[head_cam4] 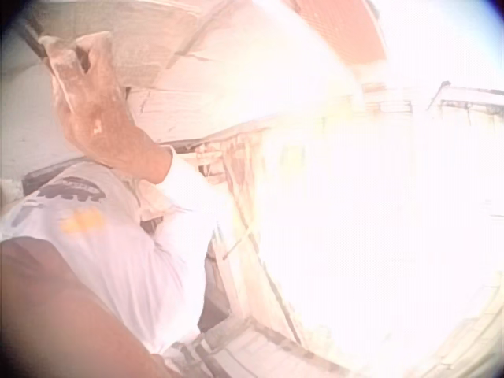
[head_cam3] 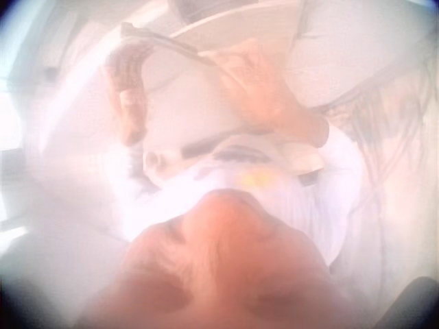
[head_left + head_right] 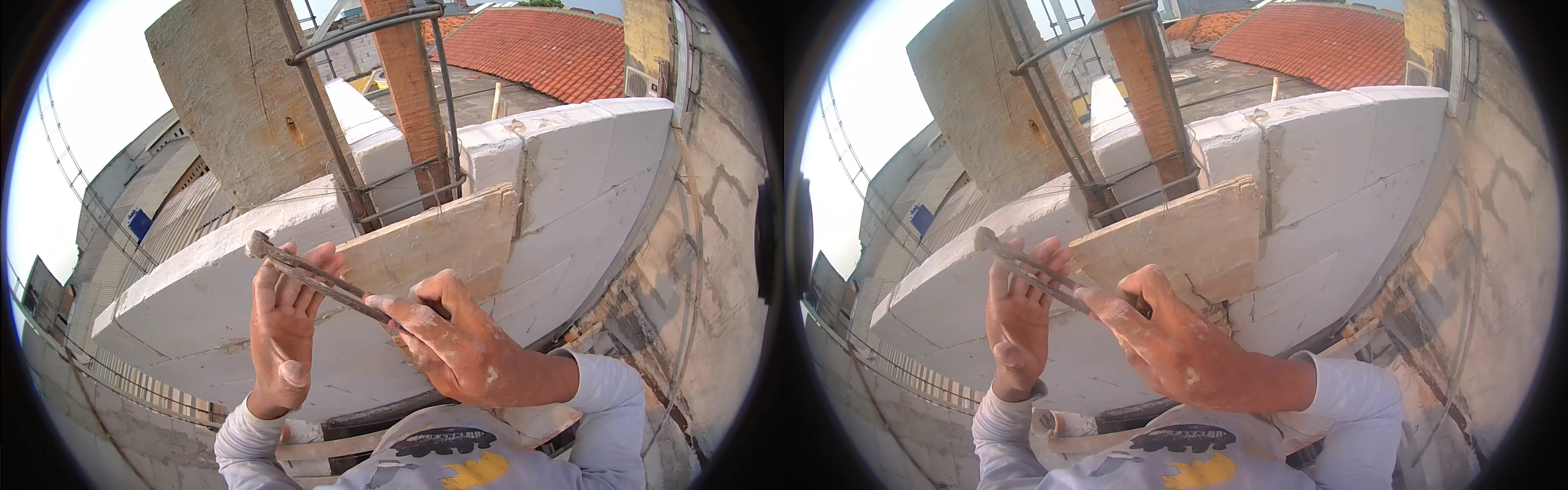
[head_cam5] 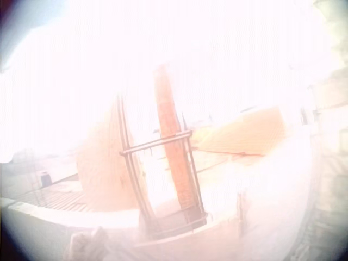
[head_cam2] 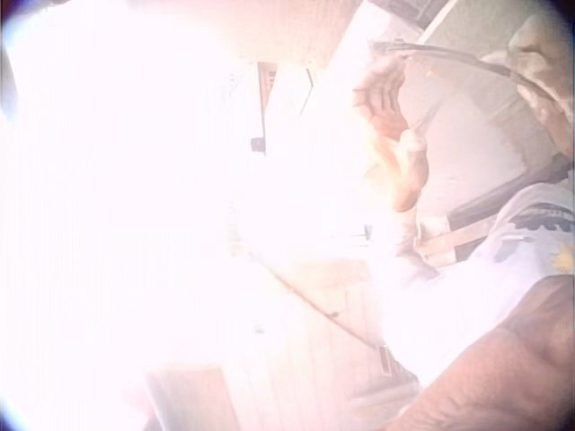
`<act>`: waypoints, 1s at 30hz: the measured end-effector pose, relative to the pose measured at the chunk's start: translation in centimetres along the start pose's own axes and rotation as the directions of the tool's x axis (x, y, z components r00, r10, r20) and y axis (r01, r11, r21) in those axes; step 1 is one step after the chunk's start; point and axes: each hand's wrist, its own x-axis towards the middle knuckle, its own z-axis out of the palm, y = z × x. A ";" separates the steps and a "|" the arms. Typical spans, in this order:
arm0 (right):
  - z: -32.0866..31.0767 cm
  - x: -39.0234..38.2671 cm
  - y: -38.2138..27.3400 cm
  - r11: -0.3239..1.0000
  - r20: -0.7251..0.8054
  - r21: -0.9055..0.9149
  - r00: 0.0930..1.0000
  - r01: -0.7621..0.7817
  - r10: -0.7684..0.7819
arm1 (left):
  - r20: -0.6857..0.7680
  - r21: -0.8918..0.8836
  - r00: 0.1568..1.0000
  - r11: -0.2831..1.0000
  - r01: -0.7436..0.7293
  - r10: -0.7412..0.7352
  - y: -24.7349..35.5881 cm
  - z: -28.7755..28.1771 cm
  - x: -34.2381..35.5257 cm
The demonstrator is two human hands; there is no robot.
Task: The person installs a wooden board against a concrete wall using a hammer and nails. They position the board, hammer nails into it, and adjust its placement to secure it to the wall.
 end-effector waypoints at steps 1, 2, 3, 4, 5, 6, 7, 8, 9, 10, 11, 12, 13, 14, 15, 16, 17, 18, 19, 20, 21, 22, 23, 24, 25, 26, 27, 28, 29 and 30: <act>0.9 0.6 0.1 0.999 0.041 -0.020 0.998 0.041 -0.040 | -0.069 -0.124 0.994 0.989 0.078 -0.087 0.4 2.9 -0.9; 2.0 1.4 0.1 0.995 0.101 -0.022 0.991 0.096 -0.093 | -0.151 -0.240 0.972 0.961 0.140 -0.179 0.9 4.7 -1.8; 2.3 2.2 -0.2 0.988 0.160 -0.022 0.976 0.151 -0.146 | -0.220 -0.358 0.936 0.915 0.185 -0.275 1.2 5.3 -2.2; 0.8 2.8 -0.1 0.978 0.053 -0.087 0.982 0.187 -0.183 | -0.211 -0.413 0.939 0.895 0.167 -0.273 1.1 4.4 -2.3; -2.5 5.0 0.1 0.964 -0.050 -0.135 0.971 0.227 -0.236 | -0.218 -0.451 0.939 0.881 0.144 -0.265 0.8 2.2 -2.4; -5.1 7.5 1.8 0.951 -0.146 -0.153 0.946 0.268 -0.290 | -0.249 -0.466 0.934 0.877 0.118 -0.258 1.1 0.0 -3.1; -8.7 9.3 4.7 0.984 -0.501 -0.131 0.848 0.121 -0.171 | -0.359 -0.420 0.897 0.903 0.092 -0.259 1.3 -0.1 -2.3; -13.8 11.2 7.2 0.939 -0.519 -0.344 0.834 -0.001 -0.189 | -0.352 -0.379 0.905 0.920 0.096 -0.240 1.8 -1.0 -1.2; -18.8 13.0 9.9 0.841 -0.534 -0.524 0.820 -0.131 -0.205 | -0.353 -0.330 0.908 0.938 0.106 -0.227 2.3 -2.9 -0.3; -20.8 14.6 12.8 0.914 -0.404 -0.385 0.914 -0.129 -0.041 | -0.360 -0.264 0.908 0.957 0.120 -0.213 2.8 -4.5 0.4; -21.2 15.3 14.8 0.957 -0.237 -0.240 0.966 -0.165 0.107 | -0.394 -0.170 0.897 0.975 0.144 -0.201 2.7 -5.6 1.5; -20.0 16.0 15.4 0.966 -0.107 -0.175 0.979 -0.190 0.173 | -0.432 -0.058 0.885 0.985 0.161 -0.171 3.1 -6.5 2.8; -18.8 16.4 15.7 0.967 0.027 -0.120 0.973 -0.223 0.228 | -0.450 0.033 0.876 0.978 0.207 -0.171 3.4 -6.8 3.9; -18.2 17.1 15.8 0.963 0.161 -0.080 0.950 -0.258 0.268 | -0.466 0.116 0.869 0.962 0.248 -0.167 3.5 -7.0 5.2; -17.8 17.7 15.8 0.967 0.248 -0.042 0.935 -0.252 0.254 | -0.487 0.198 0.857 0.935 0.294 -0.166 4.0 -7.4 6.3; -17.2 18.0 15.5 0.967 0.259 -0.015 0.933 -0.253 0.248 | -0.455 0.225 0.871 0.922 0.314 -0.186 4.1 -8.3 7.3; -16.4 18.1 15.2 0.967 0.274 0.012 0.931 -0.256 0.243 | -0.425 0.252 0.881 0.907 0.337 -0.209 3.7 -9.5 8.0; -16.0 18.2 15.1 0.964 0.282 0.033 0.928 -0.263 0.244 | -0.387 0.274 0.891 0.893 0.356 -0.237 3.3 -10.1 8.9; -16.4 18.6 15.4 0.952 0.300 0.002 0.908 -0.308 0.293 | -0.385 0.330 0.886 0.858 0.395 -0.259 3.2 -10.1 9.7; -16.3 18.8 15.7 0.959 0.288 -0.018 0.917 -0.284 0.277 | -0.388 0.386 0.877 0.814 0.433 -0.283 3.2 -9.8 10.4; -16.2 18.7 16.1 0.964 0.273 -0.036 0.925 -0.263 0.263 | -0.388 0.440 0.868 0.765 0.470 -0.309 3.0 -9.4 11.0; -16.1 18.6 16.4 0.968 0.258 -0.056 0.934 -0.243 0.249 | -0.370 0.430 0.867 0.766 0.478 -0.334 2.7 -9.0 11.6; -15.6 18.4 16.3 0.968 0.246 -0.019 0.938 -0.249 0.246 | -0.352 0.422 0.864 0.763 0.490 -0.360 2.5 -8.7 12.0; -15.1 18.1 15.8 0.967 0.233 0.017 0.941 -0.254 0.243 | -0.334 0.414 0.860 0.759 0.502 -0.386 2.2 -8.6 12.4; -14.7 17.9 15.6 0.964 0.221 0.054 0.945 -0.259 0.242 | -0.325 0.370 0.856 0.779 0.507 -0.403 1.5 -8.9 12.5; -14.9 17.9 15.4 0.970 0.217 0.028 0.948 -0.243 0.232 | -0.311 0.359 0.851 0.777 0.518 -0.423 1.0 -9.2 12.9; -15.0 17.9 15.4 0.974 0.214 0.003 0.951 -0.227 0.221 | -0.299 0.349 0.845 0.774 0.529 -0.443 0.7 -9.5 13.1; -15.1 17.8 15.3 0.977 0.212 -0.021 0.954 -0.211 0.210 | -0.286 0.339 0.839 0.770 0.541 -0.463 0.7 -9.6 13.5; -14.9 17.7 15.3 0.976 0.189 -0.024 0.958 -0.214 0.215 | -0.288 0.372 0.826 0.738 0.563 -0.485 0.6 -9.8 13.7; -14.6 17.4 15.3 0.976 0.166 -0.026 0.961 -0.218 0.219 | -0.292 0.405 0.811 0.703 0.585 -0.506 0.6 -9.9 14.0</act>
